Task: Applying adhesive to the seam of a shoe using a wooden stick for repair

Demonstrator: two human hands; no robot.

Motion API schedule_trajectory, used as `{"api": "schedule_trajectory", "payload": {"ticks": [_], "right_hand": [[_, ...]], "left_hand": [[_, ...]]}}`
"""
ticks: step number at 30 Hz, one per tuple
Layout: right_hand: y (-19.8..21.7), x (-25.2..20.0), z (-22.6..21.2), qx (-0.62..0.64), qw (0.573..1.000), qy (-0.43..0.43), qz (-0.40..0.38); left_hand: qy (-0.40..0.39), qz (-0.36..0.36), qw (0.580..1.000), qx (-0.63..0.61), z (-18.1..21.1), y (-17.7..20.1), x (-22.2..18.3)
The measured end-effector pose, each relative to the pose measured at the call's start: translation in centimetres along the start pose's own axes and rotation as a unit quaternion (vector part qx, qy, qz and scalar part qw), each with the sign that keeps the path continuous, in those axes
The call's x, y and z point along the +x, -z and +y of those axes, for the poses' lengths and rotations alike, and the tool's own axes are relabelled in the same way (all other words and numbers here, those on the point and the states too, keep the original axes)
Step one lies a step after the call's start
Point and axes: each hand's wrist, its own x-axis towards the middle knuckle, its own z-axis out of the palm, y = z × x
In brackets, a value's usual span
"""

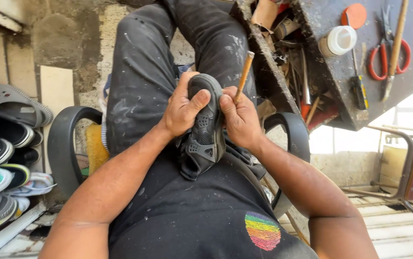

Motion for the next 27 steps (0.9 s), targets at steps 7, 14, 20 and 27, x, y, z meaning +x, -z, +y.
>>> {"api": "schedule_trajectory", "payload": {"ticks": [7,14,20,27], "right_hand": [[1.8,1.0,-3.1,-0.097,0.993,-0.016,-0.061],[5.2,3.6,-7.8,-0.245,0.929,0.244,-0.133],[6.7,4.6,-11.0,-0.434,0.793,0.374,-0.207],[7.1,5.0,-10.2,-0.516,0.633,0.532,-0.225]], "left_hand": [[-0.020,-0.018,0.999,-0.032,0.4,0.4,1.0],[-0.053,-0.084,0.954,-0.284,-0.2,-1.5,1.6],[-0.014,-0.118,0.973,-0.200,1.1,-1.7,2.0],[-0.001,-0.082,0.972,-0.222,-1.7,-2.6,2.5]]}}
